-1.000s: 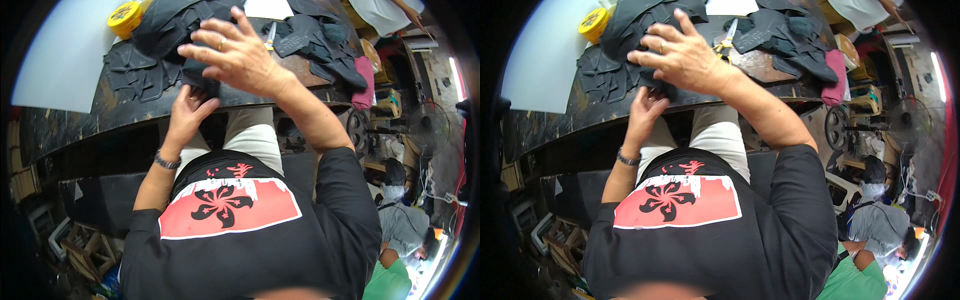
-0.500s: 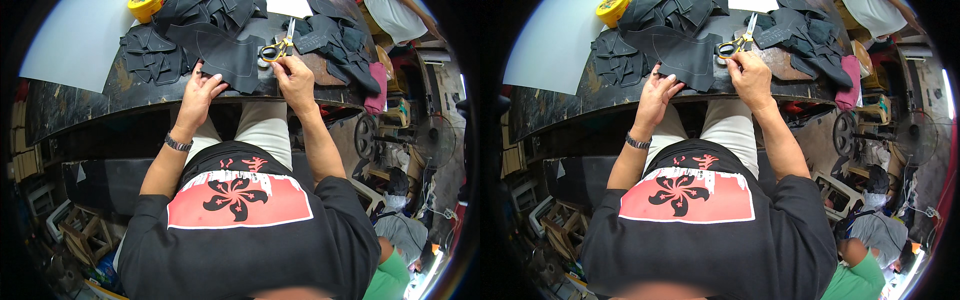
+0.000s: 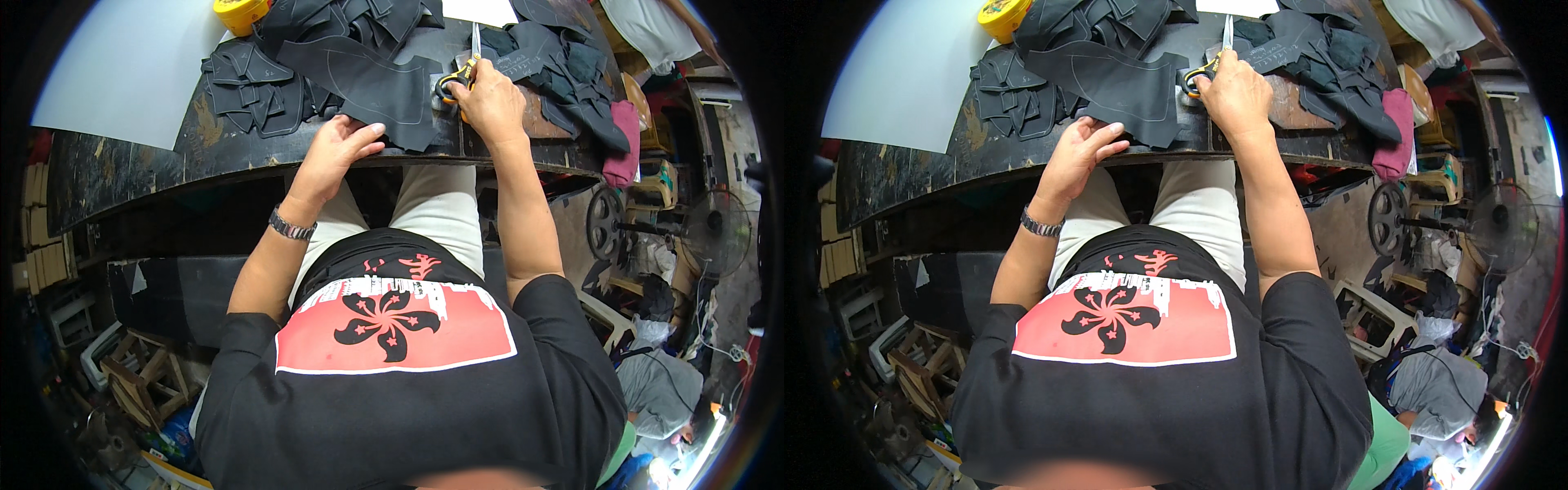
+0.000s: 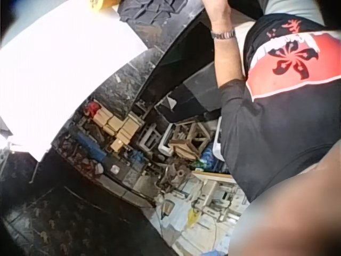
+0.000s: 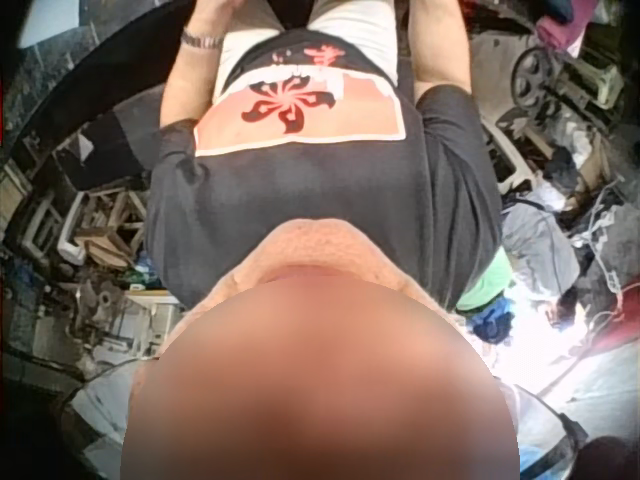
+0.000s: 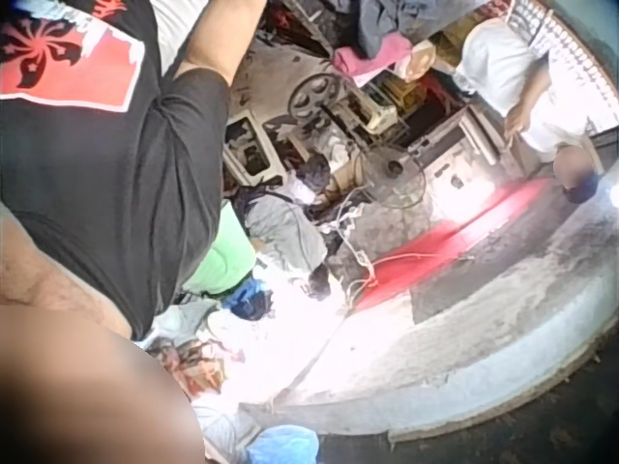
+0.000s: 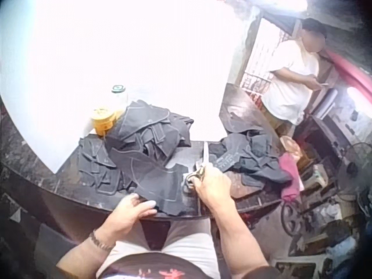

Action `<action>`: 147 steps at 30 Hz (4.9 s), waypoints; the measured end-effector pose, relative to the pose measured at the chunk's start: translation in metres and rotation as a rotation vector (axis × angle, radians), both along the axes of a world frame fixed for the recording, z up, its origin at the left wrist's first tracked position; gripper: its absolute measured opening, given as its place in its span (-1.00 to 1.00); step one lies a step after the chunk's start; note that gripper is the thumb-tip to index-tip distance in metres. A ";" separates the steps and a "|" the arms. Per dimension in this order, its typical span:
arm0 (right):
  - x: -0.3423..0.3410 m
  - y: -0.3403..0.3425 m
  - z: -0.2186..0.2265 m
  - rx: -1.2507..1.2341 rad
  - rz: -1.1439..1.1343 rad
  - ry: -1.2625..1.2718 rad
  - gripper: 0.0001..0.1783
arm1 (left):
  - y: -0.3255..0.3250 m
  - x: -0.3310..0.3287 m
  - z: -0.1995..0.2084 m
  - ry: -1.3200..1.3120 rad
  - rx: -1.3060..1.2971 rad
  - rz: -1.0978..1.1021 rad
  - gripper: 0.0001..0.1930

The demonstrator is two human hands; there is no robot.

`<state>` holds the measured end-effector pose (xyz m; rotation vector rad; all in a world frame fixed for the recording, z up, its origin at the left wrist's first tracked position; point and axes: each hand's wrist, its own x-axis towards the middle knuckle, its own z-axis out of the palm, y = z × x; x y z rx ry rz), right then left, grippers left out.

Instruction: The person uses shears to cut black fabric pieces along marked lines on a workbench. They rotate the fabric as needed to follow the pattern and place the cut pieces aside. The person repeats this process for multiple fabric pieces.

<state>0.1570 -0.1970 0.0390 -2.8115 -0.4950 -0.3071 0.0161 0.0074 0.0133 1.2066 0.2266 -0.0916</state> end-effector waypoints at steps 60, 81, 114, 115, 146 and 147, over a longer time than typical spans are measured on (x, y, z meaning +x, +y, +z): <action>-0.107 -0.069 -0.024 0.900 0.261 1.381 -0.68 | 0.042 -0.014 0.011 -0.331 0.377 0.364 -0.47; -0.132 -0.038 -0.032 0.940 0.160 1.503 -0.62 | -0.011 -0.028 -0.009 -0.435 0.384 0.404 0.20; -0.150 -0.026 -0.028 0.888 0.203 1.357 -0.63 | 0.005 -0.030 -0.005 -0.491 0.521 0.276 -0.22; -0.149 -0.026 -0.027 0.878 0.189 1.390 -0.63 | 0.006 -0.030 -0.005 -0.468 0.478 0.271 -0.20; -0.142 -0.020 -0.022 1.228 0.086 1.623 -0.54 | 0.013 -0.040 0.003 -0.308 0.061 0.100 -0.23; -0.143 -0.019 -0.022 1.221 0.087 1.616 -0.54 | 0.014 -0.039 0.004 -0.283 0.070 0.105 -0.23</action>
